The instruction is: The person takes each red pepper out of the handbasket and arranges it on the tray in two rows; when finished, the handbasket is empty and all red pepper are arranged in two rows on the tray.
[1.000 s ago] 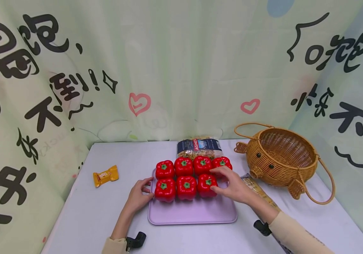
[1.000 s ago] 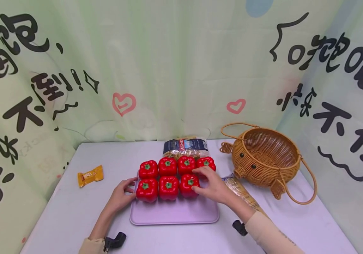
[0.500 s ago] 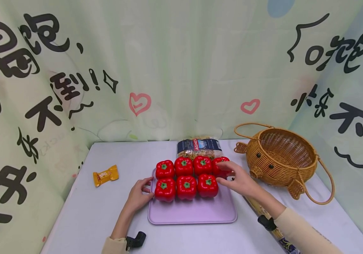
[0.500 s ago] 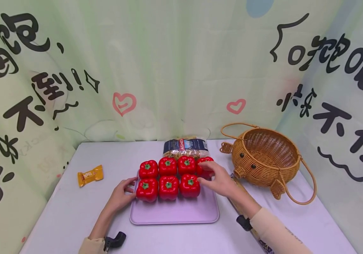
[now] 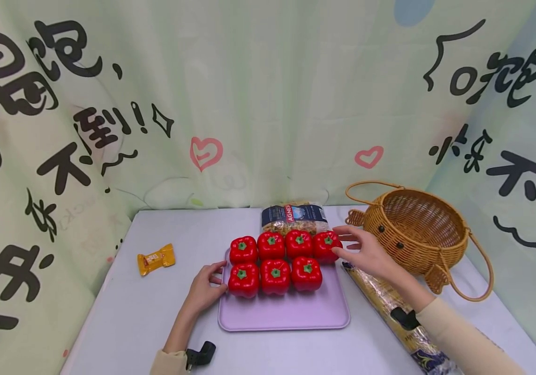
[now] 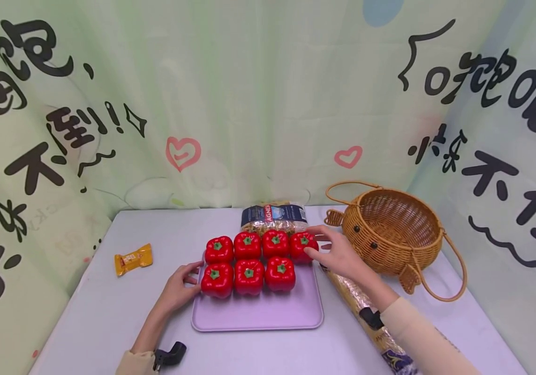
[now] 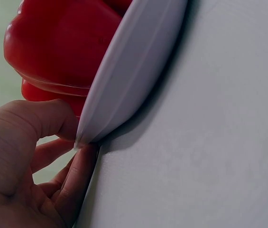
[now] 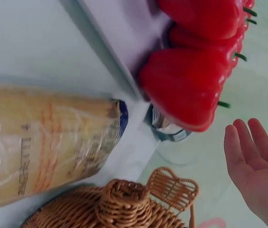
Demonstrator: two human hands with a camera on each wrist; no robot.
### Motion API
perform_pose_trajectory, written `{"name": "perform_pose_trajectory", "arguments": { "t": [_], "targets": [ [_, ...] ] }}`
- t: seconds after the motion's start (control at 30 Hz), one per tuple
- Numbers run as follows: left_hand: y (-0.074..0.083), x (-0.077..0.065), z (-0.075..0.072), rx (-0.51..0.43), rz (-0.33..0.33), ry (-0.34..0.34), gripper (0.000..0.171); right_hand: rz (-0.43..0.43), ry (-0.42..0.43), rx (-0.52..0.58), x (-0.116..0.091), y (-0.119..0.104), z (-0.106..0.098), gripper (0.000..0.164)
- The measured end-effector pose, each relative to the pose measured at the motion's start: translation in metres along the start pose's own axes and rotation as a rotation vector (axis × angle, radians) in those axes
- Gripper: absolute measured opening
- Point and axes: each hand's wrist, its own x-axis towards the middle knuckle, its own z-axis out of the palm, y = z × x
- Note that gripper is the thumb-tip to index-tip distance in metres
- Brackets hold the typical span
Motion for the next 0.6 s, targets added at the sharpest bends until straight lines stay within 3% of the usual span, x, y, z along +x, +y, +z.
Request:
{"name": "perform_pose_trajectory", "arguments": {
  "t": [0.6],
  "targets": [
    [0.001, 0.0, 0.0, 0.002, -0.005, 0.001, 0.061, 0.038, 0.029, -0.057, 0.005, 0.014, -0.03, 0.045]
  ]
}}
